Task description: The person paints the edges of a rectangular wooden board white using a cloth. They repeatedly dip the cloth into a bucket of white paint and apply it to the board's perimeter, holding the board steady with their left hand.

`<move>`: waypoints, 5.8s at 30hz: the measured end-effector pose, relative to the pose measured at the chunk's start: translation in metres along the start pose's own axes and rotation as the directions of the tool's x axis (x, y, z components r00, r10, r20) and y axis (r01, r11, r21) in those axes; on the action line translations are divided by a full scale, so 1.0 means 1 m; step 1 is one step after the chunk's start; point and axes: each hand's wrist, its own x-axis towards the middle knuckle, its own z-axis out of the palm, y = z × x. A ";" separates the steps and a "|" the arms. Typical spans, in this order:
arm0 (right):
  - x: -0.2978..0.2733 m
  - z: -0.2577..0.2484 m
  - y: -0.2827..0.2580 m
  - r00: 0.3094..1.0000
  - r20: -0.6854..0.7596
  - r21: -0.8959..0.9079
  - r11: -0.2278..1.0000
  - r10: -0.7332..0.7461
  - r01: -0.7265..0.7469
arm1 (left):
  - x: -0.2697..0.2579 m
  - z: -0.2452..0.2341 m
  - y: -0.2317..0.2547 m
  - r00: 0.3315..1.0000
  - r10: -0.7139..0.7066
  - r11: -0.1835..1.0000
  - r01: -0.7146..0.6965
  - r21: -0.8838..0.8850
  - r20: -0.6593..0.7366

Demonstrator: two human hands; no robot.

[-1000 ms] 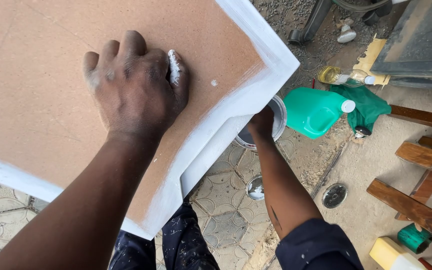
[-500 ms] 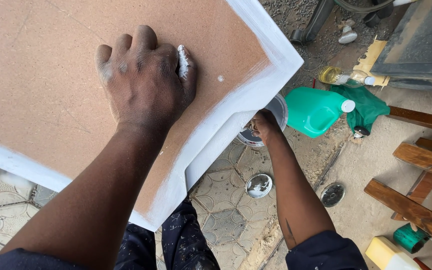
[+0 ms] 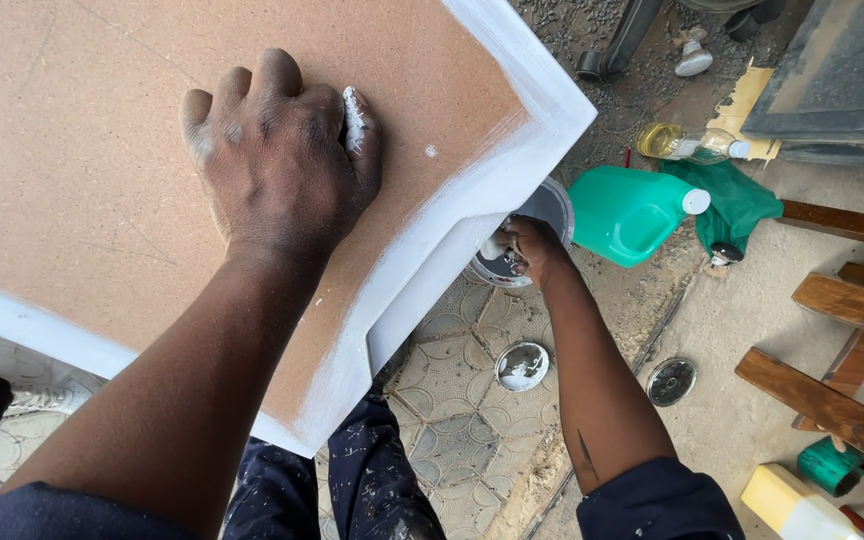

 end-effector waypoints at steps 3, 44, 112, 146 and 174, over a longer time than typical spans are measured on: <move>-0.013 0.008 -0.005 0.999 -0.006 -0.109 0.993 -0.038 0.037 | 0.000 -0.001 0.000 1.000 0.016 1.000 -0.015 -0.015 0.012; -0.318 0.101 0.005 0.604 0.420 -0.810 0.020 -0.677 0.586 | 0.020 0.001 -0.024 0.968 0.213 0.947 -0.172 -0.270 0.134; -0.214 0.061 -0.008 0.981 0.169 0.694 0.719 -0.099 -0.047 | 0.016 0.004 -0.019 0.972 0.237 0.969 -0.237 -0.066 -0.006; -0.271 0.091 -0.056 0.500 -0.059 -0.582 0.437 -0.864 0.686 | 0.021 -0.001 -0.021 0.975 0.211 0.966 -0.196 -0.169 0.073; -0.318 0.107 0.039 0.400 -0.144 -0.470 0.419 -0.905 0.777 | 0.016 0.000 -0.020 0.973 0.197 0.974 -0.181 -0.136 0.118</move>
